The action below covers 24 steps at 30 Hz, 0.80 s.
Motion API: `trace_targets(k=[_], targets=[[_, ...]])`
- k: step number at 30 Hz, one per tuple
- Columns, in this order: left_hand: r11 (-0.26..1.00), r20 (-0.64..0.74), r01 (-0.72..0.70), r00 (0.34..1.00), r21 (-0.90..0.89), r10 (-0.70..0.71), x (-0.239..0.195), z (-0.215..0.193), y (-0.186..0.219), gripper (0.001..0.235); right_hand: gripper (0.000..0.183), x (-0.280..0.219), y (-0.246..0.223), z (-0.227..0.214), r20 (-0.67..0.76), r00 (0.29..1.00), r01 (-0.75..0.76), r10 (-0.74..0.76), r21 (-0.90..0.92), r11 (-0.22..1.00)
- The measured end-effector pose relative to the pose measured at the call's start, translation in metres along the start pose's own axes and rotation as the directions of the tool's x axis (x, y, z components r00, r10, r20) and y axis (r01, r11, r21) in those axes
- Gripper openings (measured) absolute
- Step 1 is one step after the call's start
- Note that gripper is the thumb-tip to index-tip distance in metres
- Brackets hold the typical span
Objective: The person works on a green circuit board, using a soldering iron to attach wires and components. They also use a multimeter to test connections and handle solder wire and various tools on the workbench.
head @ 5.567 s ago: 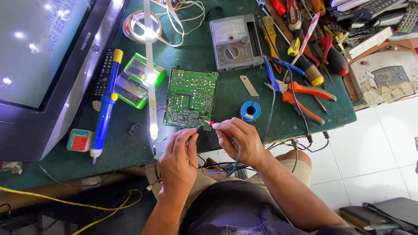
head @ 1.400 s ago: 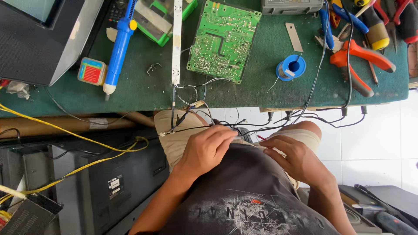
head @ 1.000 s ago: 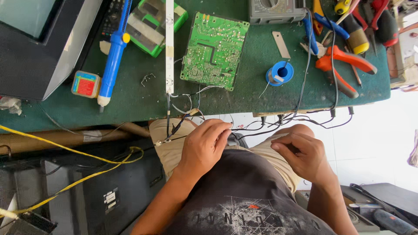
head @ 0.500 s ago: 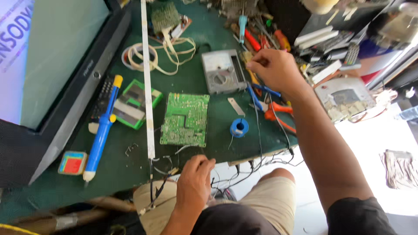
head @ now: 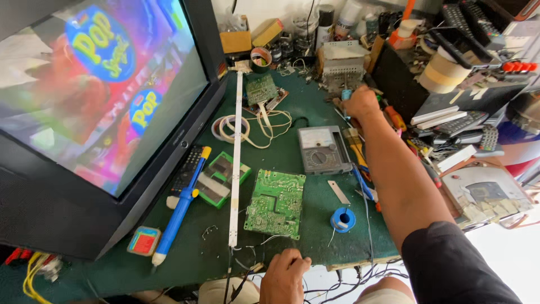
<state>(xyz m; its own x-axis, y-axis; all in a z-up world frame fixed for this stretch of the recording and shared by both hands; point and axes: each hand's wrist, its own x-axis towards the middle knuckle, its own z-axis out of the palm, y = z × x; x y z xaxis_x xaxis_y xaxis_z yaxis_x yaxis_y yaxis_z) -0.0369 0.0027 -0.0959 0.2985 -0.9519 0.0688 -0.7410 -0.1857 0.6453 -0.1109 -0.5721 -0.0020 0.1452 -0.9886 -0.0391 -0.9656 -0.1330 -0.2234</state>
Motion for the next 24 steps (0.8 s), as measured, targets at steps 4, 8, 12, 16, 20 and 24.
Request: trace_targets(k=[4,8,12,16,20,24], targets=[[0.994,-0.057,-0.106,0.993,-0.037,0.104,0.003,-0.015,0.008,0.007,0.094,-0.025,-0.012,-0.021,-0.014,1.0,-0.024,0.026,0.099,0.995],[0.996,0.001,-0.09,0.996,-0.027,0.09,0.007,-0.002,-0.004,0.011,0.106,-0.036,-0.024,-0.037,-0.014,0.999,0.039,-0.04,-0.059,0.997],[0.993,0.019,-0.082,0.996,-0.087,0.084,0.006,0.001,-0.006,0.009,0.032,-0.075,-0.024,-0.068,-0.042,0.999,0.035,-0.023,0.328,0.944],[0.978,-0.009,-0.189,0.982,-0.092,0.189,0.01,-0.015,-0.005,0.015,0.009,-0.098,-0.002,-0.117,-0.221,0.956,0.275,-0.192,0.455,0.847],[0.934,-0.149,-0.352,0.929,-0.062,0.34,0.006,-0.037,0.01,0.007,0.02,-0.259,0.003,-0.216,-0.048,0.986,0.137,-0.161,0.784,0.606],[0.93,-0.179,-0.367,0.915,0.003,0.362,0.001,-0.042,0.016,0.005,0.038,-0.352,0.063,-0.222,-0.128,0.977,0.135,-0.168,0.991,0.025]])
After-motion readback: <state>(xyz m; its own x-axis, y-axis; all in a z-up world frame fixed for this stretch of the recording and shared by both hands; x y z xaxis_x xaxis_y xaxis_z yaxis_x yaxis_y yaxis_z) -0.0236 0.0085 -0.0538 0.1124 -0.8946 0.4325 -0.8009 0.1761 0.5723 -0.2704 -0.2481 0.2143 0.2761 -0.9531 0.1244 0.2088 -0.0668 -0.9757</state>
